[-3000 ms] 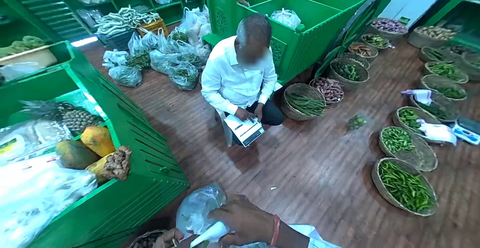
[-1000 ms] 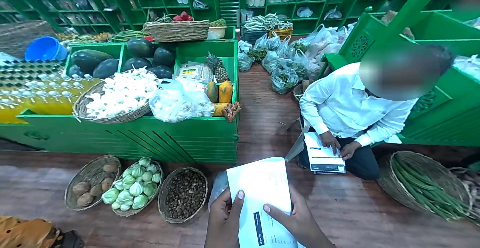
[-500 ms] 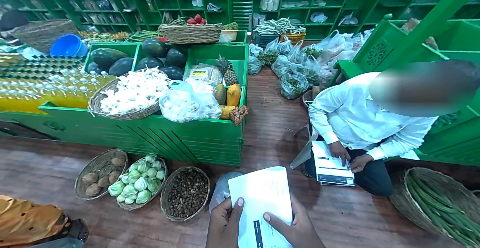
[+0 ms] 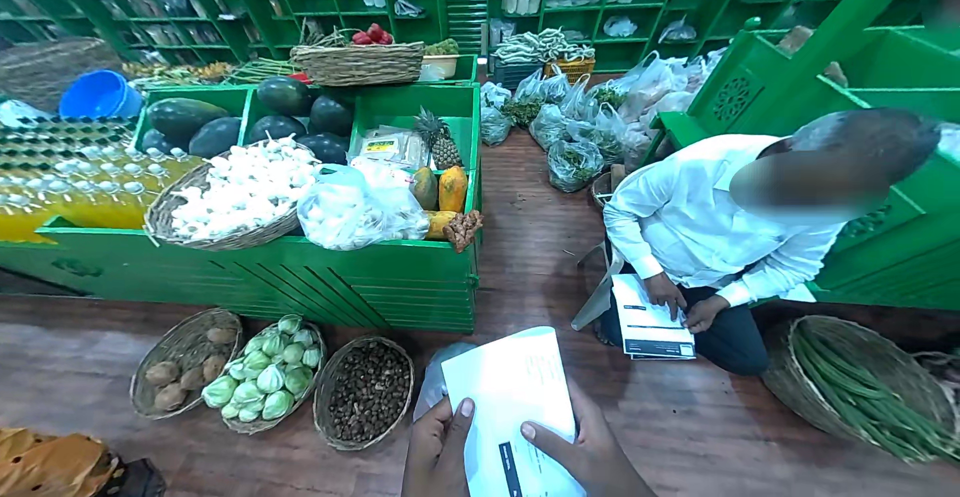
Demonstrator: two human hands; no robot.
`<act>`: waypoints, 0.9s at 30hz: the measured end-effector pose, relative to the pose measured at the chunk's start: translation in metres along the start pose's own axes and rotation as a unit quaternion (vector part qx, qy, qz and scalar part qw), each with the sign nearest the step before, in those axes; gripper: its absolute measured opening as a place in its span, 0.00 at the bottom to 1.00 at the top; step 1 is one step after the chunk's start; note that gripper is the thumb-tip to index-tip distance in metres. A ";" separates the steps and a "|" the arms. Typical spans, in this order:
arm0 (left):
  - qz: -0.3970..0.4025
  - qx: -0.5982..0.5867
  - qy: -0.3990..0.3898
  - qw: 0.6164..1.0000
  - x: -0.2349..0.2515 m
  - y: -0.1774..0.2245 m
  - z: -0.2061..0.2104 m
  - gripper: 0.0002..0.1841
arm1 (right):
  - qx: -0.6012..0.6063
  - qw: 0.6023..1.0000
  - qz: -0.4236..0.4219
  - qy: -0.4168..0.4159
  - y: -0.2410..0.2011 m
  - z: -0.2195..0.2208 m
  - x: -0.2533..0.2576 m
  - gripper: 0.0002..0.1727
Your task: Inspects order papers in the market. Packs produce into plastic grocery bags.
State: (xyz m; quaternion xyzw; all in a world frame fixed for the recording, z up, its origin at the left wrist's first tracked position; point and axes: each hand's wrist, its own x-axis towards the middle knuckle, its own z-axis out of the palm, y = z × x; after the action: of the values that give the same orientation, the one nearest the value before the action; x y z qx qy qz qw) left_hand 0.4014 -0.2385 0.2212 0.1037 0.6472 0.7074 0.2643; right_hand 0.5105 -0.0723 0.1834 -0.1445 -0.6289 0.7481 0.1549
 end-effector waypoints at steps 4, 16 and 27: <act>-0.002 -0.004 0.006 1.000 0.002 0.002 0.002 0.13 | 0.001 1.000 -0.003 -0.008 0.001 -0.012 0.006 0.24; 0.010 -0.020 -0.004 1.000 0.003 0.009 0.018 0.14 | 0.052 0.996 -0.014 0.078 -0.010 -0.031 0.004 0.09; 0.029 -0.038 -0.005 0.999 -0.009 0.021 0.036 0.16 | 0.018 0.992 -0.100 0.071 -0.045 -0.042 0.004 0.14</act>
State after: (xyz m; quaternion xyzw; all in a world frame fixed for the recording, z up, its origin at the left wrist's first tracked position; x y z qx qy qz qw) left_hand 0.4218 -0.2127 0.2483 0.1161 0.6153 0.7382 0.2509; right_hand 0.5259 -0.0261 0.2210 -0.1305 -0.6141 0.7278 0.2757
